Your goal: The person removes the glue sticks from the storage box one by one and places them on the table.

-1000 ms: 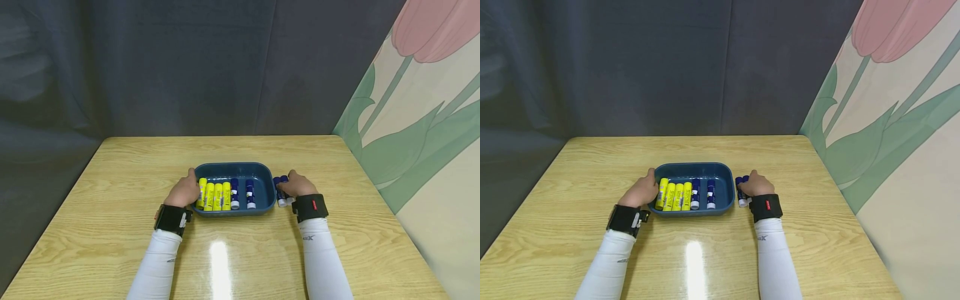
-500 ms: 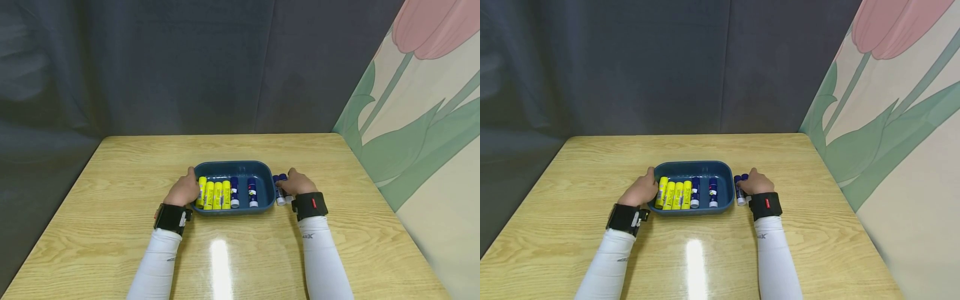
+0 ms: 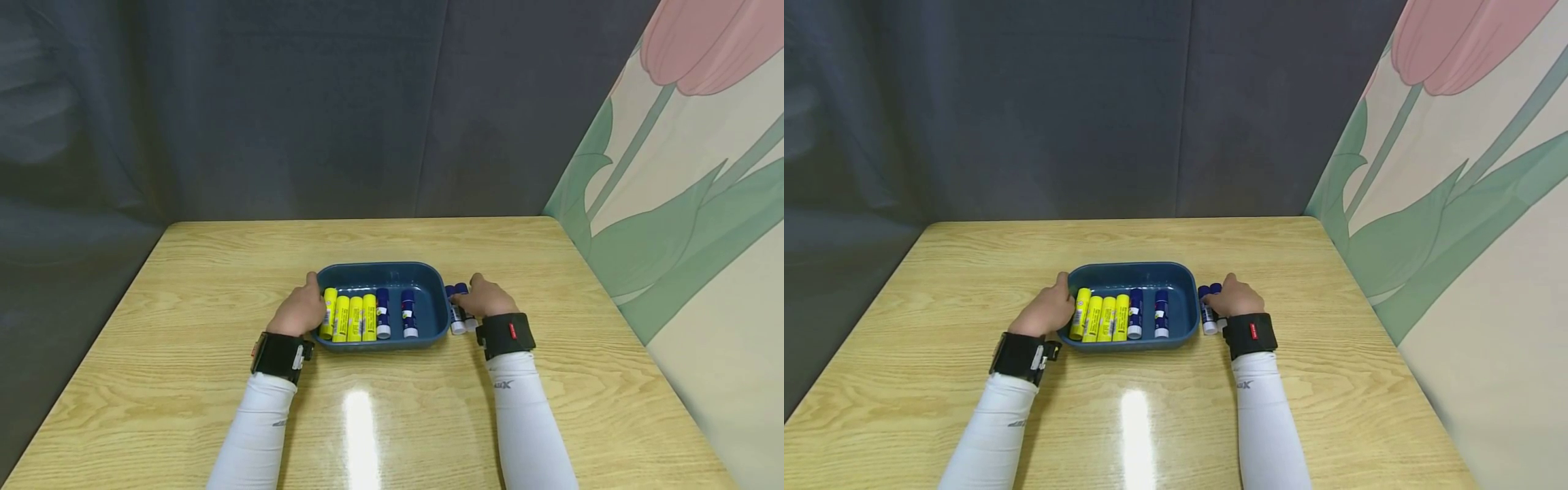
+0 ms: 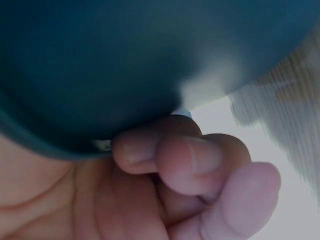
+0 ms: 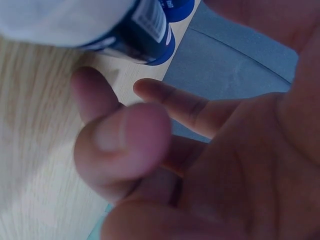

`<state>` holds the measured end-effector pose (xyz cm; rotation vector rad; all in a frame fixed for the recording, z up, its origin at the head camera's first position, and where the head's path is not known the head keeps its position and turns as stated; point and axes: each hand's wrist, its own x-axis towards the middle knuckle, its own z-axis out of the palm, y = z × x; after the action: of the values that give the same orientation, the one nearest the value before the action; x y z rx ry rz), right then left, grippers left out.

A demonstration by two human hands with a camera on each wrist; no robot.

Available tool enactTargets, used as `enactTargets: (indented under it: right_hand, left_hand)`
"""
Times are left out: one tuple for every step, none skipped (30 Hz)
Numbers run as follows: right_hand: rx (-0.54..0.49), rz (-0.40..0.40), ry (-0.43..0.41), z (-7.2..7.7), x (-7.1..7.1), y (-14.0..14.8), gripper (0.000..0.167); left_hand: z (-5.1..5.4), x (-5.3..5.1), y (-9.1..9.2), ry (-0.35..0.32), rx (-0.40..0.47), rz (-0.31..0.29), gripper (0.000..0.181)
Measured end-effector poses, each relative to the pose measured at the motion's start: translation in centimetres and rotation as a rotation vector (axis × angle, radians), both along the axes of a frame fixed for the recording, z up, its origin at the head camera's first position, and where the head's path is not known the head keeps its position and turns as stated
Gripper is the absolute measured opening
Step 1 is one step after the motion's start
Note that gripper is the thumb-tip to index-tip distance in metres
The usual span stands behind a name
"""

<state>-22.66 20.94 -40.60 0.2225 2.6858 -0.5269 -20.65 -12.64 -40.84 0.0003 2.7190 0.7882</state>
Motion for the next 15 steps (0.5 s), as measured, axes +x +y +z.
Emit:
enactTargets:
  right_hand:
    - [0.001,0.0,0.0,0.01,0.01,-0.03,0.07]
    - [0.001,-0.002,0.0,0.02,0.02,-0.05,0.07]
    - [-0.001,-0.005,-0.002,0.03,0.03,-0.07,0.07]
    - [-0.003,-0.005,-0.003,0.04,0.03,-0.08,0.07]
    - [-0.005,-0.006,-0.004,0.01,0.02,-0.08,0.069]
    - [-0.007,-0.006,-0.004,0.01,0.04,-0.11,0.069]
    - [-0.008,-0.006,-0.003,-0.01,0.03,-0.11,0.069]
    - [-0.009,-0.007,-0.002,-0.01,0.03,-0.12,0.069]
    - [-0.01,-0.007,-0.001,-0.02,0.01,-0.13,0.069]
    - [-0.008,-0.006,0.0,-0.03,0.0,-0.13,0.069]
    - [-0.007,-0.007,0.002,-0.04,-0.02,-0.13,0.069]
    - [-0.007,-0.007,0.002,-0.03,-0.04,-0.13,0.068]
    - [-0.007,-0.012,0.002,-0.01,-0.08,-0.11,0.069]
    - [-0.009,-0.017,0.003,0.01,-0.1,-0.1,0.069]
    - [-0.008,-0.02,0.005,0.01,-0.12,-0.07,0.069]
  left_hand:
    - [0.02,0.0,-0.01,-0.001,-0.002,0.001,0.051]
    - [0.01,-0.03,-0.03,-0.002,-0.003,0.0,0.051]
    - [-0.01,-0.03,-0.05,-0.002,-0.004,-0.001,0.051]
    - [0.0,-0.03,-0.06,-0.003,-0.003,-0.002,0.051]
    - [0.01,-0.02,-0.05,-0.004,-0.003,-0.002,0.051]
    - [0.01,-0.02,-0.07,-0.004,-0.003,-0.001,0.051]
    - [0.02,0.0,-0.05,-0.006,-0.002,0.0,0.051]
    - [0.03,0.02,-0.05,-0.006,-0.001,0.001,0.051]
    - [0.05,0.05,-0.03,-0.007,-0.001,0.003,0.051]
    - [0.08,0.07,-0.02,-0.007,-0.001,0.004,0.051]
    - [0.1,0.09,0.0,-0.008,-0.001,0.006,0.051]
    - [0.13,0.1,0.01,-0.009,-0.002,0.006,0.051]
    - [0.13,0.1,0.03,-0.01,-0.003,0.008,0.051]
    - [0.14,0.1,0.02,-0.01,-0.004,0.007,0.05]
    - [0.16,0.1,0.04,-0.01,-0.005,0.009,0.05]
